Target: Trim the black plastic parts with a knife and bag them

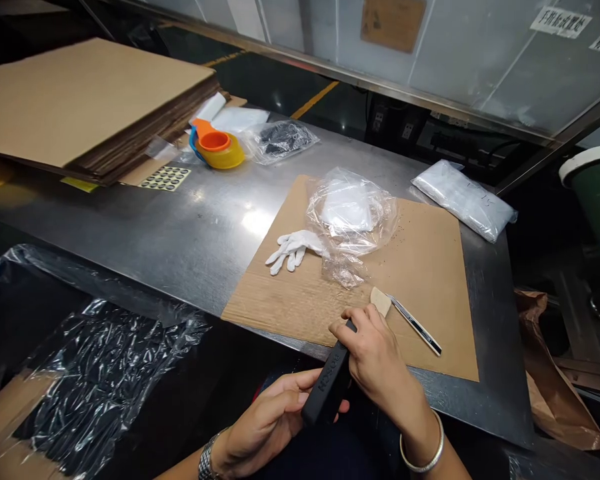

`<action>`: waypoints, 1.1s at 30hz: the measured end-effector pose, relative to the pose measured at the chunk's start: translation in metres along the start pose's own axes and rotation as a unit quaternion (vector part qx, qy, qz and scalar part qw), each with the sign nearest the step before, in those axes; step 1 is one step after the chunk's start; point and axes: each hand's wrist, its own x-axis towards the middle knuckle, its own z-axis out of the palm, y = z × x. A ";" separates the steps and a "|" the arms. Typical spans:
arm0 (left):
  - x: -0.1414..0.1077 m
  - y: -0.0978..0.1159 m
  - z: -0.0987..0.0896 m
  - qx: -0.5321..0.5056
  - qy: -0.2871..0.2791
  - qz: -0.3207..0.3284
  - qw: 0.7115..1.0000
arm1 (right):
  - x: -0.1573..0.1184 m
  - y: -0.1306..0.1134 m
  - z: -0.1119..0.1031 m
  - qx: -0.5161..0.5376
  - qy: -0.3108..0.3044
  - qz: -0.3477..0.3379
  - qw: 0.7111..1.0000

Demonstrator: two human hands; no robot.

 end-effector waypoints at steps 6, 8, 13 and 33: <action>0.001 -0.001 -0.001 -0.005 0.014 0.006 1.000 | 0.003 0.000 0.002 0.002 -0.012 0.006 1.000; 0.001 -0.002 -0.001 -0.009 0.022 0.007 1.000 | 0.003 0.000 0.003 -0.002 -0.015 0.006 1.000; 0.005 -0.005 -0.003 0.084 0.051 0.047 0.994 | 0.007 -0.004 0.009 -0.027 -0.028 -0.008 0.999; 0.075 0.000 -0.058 0.569 0.322 0.256 0.713 | 0.118 0.101 0.030 0.058 0.205 0.187 0.959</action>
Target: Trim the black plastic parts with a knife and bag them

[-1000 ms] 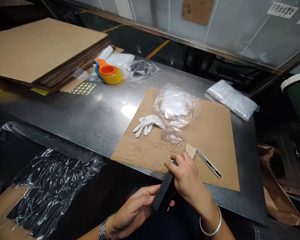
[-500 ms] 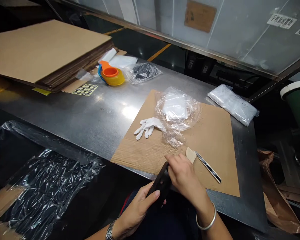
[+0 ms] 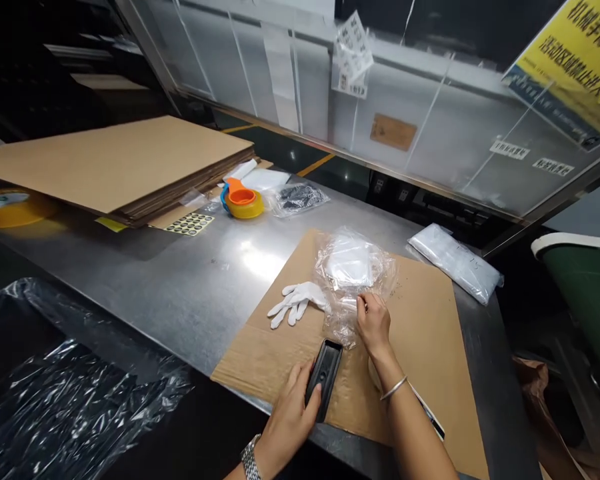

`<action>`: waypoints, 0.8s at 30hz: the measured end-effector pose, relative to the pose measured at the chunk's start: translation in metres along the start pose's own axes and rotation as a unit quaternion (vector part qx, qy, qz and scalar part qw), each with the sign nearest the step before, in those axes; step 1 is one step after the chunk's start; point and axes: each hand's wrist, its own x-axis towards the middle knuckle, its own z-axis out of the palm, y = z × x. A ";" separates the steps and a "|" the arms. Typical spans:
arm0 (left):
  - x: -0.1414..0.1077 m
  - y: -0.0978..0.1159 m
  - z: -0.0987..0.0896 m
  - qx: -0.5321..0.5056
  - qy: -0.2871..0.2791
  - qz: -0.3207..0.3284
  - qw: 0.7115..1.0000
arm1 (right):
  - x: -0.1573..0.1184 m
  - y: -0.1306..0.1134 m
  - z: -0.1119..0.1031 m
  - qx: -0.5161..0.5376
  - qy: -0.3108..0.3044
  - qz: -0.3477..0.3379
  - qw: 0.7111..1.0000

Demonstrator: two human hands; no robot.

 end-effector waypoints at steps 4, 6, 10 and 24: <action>0.003 0.008 -0.001 0.111 -0.022 0.031 0.993 | 0.034 0.002 0.012 -0.014 -0.015 0.015 1.000; 0.005 0.008 -0.003 0.116 -0.018 0.035 0.992 | 0.045 0.004 0.016 -0.004 -0.027 0.028 0.999; 0.015 0.007 -0.011 0.011 0.005 0.012 1.000 | 0.055 0.008 0.014 0.057 -0.055 0.049 0.996; 0.105 0.071 -0.025 -0.346 -0.073 0.020 0.935 | -0.012 -0.045 -0.031 0.377 -0.166 0.053 0.910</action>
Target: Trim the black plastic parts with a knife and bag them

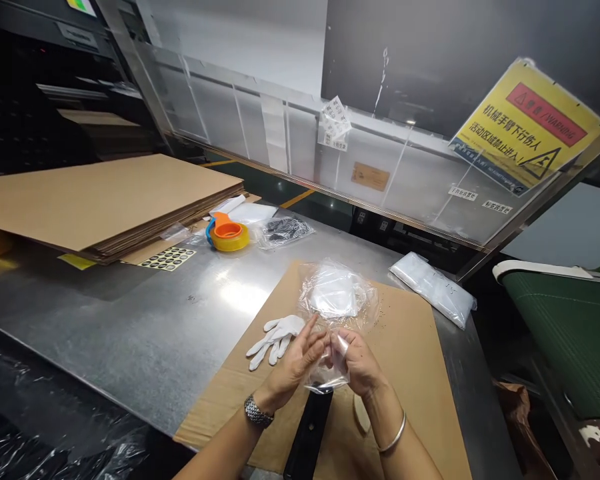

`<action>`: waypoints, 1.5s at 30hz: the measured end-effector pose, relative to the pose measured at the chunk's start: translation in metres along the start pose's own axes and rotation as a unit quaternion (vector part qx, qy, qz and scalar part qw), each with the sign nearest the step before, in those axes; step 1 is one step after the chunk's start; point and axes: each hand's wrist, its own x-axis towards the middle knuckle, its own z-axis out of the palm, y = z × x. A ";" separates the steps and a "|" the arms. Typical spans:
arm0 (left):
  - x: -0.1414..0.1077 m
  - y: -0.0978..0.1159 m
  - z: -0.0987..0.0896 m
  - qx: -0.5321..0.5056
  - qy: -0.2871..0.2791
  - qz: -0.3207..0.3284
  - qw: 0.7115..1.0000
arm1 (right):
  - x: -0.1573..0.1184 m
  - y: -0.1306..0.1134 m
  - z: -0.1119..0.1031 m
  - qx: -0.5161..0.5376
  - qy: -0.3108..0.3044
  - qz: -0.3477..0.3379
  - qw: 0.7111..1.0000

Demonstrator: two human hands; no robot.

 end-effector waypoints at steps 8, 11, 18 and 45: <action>-0.022 -0.014 0.007 0.062 0.049 0.010 0.997 | -0.029 0.010 0.012 -0.029 0.185 -0.010 0.982; -0.026 -0.013 0.003 0.080 0.073 0.018 0.994 | -0.043 0.012 0.013 -0.011 0.144 0.007 0.990; -0.037 -0.007 0.002 0.112 0.086 0.026 0.990 | -0.055 0.012 0.016 0.048 0.081 0.044 0.995; -0.083 -0.012 0.001 0.047 0.053 0.009 0.997 | -0.088 -0.012 0.030 -0.236 0.034 -0.169 0.956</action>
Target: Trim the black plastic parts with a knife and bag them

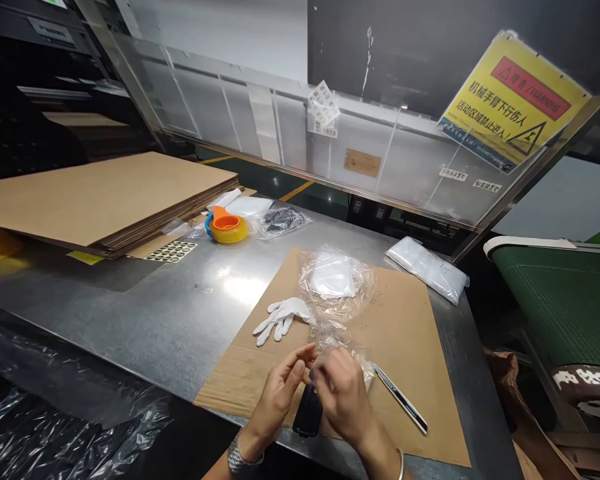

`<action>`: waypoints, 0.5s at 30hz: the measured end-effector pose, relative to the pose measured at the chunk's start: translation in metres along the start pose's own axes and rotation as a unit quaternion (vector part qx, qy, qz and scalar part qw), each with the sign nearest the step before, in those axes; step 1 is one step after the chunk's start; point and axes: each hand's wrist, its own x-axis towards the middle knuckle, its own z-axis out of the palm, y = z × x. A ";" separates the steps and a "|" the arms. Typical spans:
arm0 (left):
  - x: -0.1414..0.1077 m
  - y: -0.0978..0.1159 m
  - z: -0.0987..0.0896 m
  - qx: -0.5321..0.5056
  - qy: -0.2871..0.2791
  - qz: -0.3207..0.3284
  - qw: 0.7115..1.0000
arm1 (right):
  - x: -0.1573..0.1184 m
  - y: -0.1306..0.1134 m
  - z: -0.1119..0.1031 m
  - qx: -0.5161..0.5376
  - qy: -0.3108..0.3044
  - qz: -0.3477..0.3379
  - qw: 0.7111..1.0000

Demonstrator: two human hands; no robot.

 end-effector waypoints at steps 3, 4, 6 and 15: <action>-0.007 0.000 0.005 -0.250 -0.102 -0.118 0.956 | -0.007 -0.009 0.015 -0.059 -0.019 -0.054 0.997; -0.007 0.000 0.007 -0.318 -0.098 -0.161 0.929 | -0.010 -0.012 0.019 -0.072 -0.024 -0.067 0.995; -0.007 -0.001 0.009 -0.387 -0.042 -0.230 0.892 | -0.014 -0.015 0.023 -0.080 -0.033 -0.094 0.992; 0.000 -0.003 -0.003 -0.350 0.060 -0.284 0.891 | -0.033 0.025 0.010 0.125 0.228 0.256 0.931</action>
